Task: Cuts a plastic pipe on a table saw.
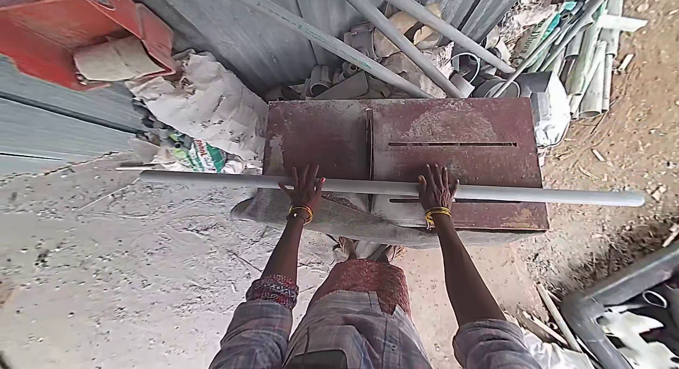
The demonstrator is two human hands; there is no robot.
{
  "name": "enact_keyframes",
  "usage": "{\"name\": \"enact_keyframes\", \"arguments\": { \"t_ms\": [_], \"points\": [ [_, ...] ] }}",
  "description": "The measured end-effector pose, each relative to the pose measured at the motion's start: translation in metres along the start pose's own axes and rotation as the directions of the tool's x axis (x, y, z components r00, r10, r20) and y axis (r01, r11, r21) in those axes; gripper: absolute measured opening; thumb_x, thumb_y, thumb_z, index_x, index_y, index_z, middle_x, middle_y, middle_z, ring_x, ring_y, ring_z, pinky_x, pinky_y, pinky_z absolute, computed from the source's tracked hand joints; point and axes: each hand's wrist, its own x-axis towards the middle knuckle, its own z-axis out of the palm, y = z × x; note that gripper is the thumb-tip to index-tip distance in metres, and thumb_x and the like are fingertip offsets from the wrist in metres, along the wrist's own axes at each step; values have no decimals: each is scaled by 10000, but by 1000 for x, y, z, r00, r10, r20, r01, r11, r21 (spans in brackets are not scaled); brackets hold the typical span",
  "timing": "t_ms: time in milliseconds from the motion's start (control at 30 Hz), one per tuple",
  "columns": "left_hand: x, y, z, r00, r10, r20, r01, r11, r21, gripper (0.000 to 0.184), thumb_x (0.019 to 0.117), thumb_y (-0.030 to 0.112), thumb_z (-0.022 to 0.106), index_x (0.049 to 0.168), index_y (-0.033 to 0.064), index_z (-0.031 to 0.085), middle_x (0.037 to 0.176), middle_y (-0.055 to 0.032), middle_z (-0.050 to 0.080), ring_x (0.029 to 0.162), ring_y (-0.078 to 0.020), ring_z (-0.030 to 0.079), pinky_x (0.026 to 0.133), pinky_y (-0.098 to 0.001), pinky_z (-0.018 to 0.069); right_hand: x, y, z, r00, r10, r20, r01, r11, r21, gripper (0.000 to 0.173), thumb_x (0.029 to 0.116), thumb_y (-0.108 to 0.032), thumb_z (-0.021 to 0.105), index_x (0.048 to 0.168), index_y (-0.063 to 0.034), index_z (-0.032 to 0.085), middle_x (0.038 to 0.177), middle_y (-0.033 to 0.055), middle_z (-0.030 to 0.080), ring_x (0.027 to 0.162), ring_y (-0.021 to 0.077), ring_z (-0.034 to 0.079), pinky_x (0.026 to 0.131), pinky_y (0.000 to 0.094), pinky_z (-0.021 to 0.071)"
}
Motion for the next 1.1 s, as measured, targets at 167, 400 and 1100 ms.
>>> {"name": "enact_keyframes", "arguments": {
  "t_ms": [167, 400, 1100],
  "points": [
    [-12, -10, 24, 985, 59, -165, -56, 998, 24, 573, 1076, 478, 375, 1610, 269, 360, 1690, -115, 277, 1568, -467, 109, 1130, -812, 0, -12, -9, 16, 993, 32, -117, -35, 999, -23, 597, 1093, -430, 261, 1607, -142, 365, 1679, 123, 311, 1583, 367, 177, 1214, 715, 47],
    [13, 4, 11, 990, -12, -142, 15, 1000, 20, 600, 1091, 473, 353, 1646, 266, 254, 1732, -69, 135, 1591, -404, 8, 1132, -805, -51, 17, -17, 11, 987, 52, -152, -53, 999, -3, 630, 1085, -474, 273, 1646, -190, 261, 1711, 116, 225, 1596, 337, 132, 1207, 724, 32],
    [51, 10, 32, 727, -65, -684, -81, 980, -180, 517, 1070, 377, 305, 1464, 194, 585, 1521, -48, 558, 1490, -382, 397, 1213, -677, 155, 41, -17, 13, 904, 20, -427, 45, 989, 140, 560, 1048, -398, 354, 1378, -24, 609, 1453, 159, 605, 1450, 378, 460, 1220, 593, 244]
  ]
}}
